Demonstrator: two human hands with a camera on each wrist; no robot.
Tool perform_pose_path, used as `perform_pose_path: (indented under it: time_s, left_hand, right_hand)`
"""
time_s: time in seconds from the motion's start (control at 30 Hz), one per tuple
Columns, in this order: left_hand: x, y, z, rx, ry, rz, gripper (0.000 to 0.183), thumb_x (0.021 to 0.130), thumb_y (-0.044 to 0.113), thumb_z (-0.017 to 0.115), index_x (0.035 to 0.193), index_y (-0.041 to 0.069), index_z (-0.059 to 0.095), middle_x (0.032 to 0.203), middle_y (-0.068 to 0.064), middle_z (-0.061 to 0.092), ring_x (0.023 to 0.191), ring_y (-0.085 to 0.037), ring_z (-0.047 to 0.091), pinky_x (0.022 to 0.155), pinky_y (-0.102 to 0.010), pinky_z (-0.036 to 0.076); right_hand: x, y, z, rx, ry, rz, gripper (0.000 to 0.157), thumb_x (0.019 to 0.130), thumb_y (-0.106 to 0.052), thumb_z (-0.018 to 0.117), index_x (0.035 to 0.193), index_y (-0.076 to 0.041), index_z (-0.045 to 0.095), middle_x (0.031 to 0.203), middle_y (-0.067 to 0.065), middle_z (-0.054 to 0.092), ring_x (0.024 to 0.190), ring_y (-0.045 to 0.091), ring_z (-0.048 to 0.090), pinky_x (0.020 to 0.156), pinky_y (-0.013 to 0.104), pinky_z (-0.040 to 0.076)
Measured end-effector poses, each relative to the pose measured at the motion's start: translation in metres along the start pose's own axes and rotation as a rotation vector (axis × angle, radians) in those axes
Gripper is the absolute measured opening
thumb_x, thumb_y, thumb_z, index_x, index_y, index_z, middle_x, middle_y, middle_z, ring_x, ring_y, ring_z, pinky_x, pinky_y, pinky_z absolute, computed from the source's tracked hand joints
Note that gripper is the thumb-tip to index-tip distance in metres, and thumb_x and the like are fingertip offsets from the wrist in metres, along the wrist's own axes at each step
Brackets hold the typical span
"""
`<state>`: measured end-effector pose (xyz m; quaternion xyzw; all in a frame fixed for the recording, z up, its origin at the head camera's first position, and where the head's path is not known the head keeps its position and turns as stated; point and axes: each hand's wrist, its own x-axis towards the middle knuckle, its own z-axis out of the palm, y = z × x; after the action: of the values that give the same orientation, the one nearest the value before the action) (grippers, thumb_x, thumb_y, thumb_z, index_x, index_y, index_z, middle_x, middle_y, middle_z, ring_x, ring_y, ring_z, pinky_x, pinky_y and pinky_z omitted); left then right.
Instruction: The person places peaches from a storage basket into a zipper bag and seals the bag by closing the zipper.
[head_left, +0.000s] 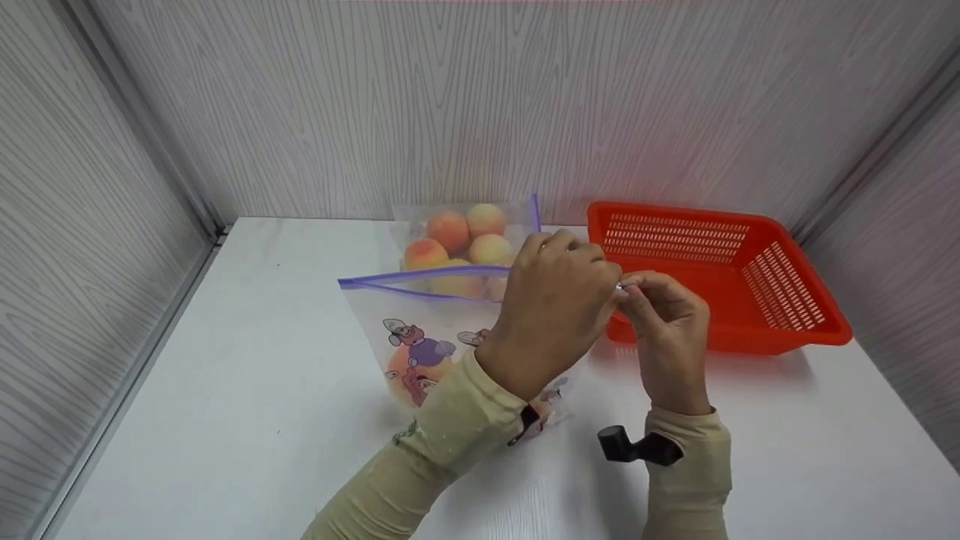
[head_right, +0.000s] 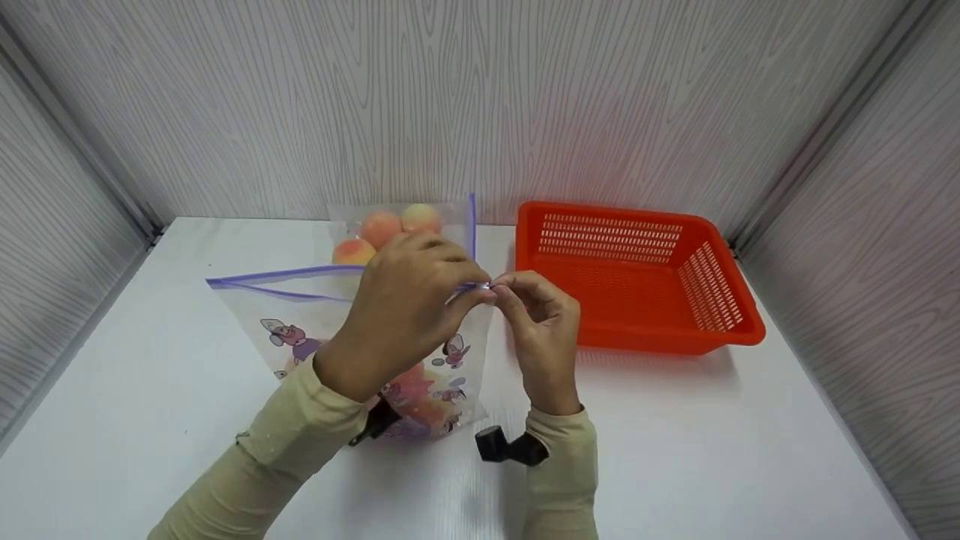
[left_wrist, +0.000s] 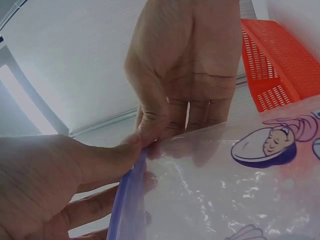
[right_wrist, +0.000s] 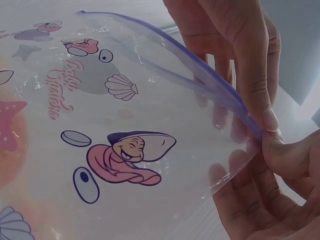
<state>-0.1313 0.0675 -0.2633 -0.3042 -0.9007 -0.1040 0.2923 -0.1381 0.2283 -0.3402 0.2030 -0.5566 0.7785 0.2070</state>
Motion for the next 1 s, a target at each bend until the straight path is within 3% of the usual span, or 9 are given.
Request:
perform_pose_path:
  time_s: [0.3, 0.43, 0.6, 0.83, 1.0]
  left_hand:
    - [0.000, -0.003, 0.005, 0.009, 0.060, -0.017, 0.010, 0.091, 0.028, 0.074, 0.089, 0.024, 0.084, 0.086, 0.005, 0.076, 0.100, -0.019, 0.069, 0.092, -0.041, 0.053]
    - [-0.001, -0.004, 0.005, 0.025, 0.066, -0.035, 0.011, 0.091, 0.032, 0.075, 0.088, 0.026, 0.084, 0.078, 0.006, 0.074, 0.098, -0.018, 0.070, 0.089, -0.041, 0.052]
    - [-0.002, -0.009, 0.005, 0.018, 0.091, -0.029, 0.013, 0.090, 0.034, 0.076, 0.082, 0.025, 0.083, 0.077, 0.006, 0.072, 0.096, -0.017, 0.070, 0.089, -0.041, 0.051]
    - [-0.010, -0.023, 0.001, -0.058, 0.103, -0.054, 0.010, 0.090, 0.024, 0.075, 0.086, 0.020, 0.084, 0.085, 0.003, 0.077, 0.097, -0.020, 0.070, 0.087, -0.042, 0.051]
    - [-0.019, -0.032, -0.003, -0.115, 0.095, -0.065, 0.010, 0.090, 0.025, 0.077, 0.093, 0.020, 0.084, 0.088, 0.003, 0.078, 0.096, -0.019, 0.069, 0.089, -0.042, 0.050]
  right_hand:
    - [0.000, 0.003, 0.015, -0.288, 0.095, -0.208, 0.012, 0.093, 0.006, 0.067, 0.094, 0.017, 0.062, 0.087, 0.013, 0.068, 0.081, 0.025, 0.064, 0.083, 0.029, 0.058]
    - [-0.001, 0.003, 0.019, -0.304, 0.124, -0.231, 0.014, 0.093, 0.003, 0.069, 0.093, 0.016, 0.063, 0.086, 0.013, 0.068, 0.080, 0.025, 0.065, 0.081, 0.028, 0.058]
    - [-0.001, 0.005, 0.020, -0.322, 0.158, -0.240, 0.003, 0.094, 0.008, 0.065, 0.091, 0.010, 0.066, 0.085, 0.011, 0.067, 0.078, 0.023, 0.064, 0.073, 0.025, 0.056]
    - [-0.001, 0.006, 0.023, -0.267, 0.215, -0.209, 0.013, 0.092, 0.015, 0.061, 0.088, 0.004, 0.068, 0.083, 0.010, 0.064, 0.074, 0.019, 0.057, 0.068, 0.023, 0.051]
    - [-0.002, 0.006, 0.025, -0.265, 0.220, -0.206, 0.020, 0.092, 0.016, 0.061, 0.088, -0.001, 0.070, 0.083, 0.009, 0.065, 0.074, 0.019, 0.056, 0.065, 0.021, 0.050]
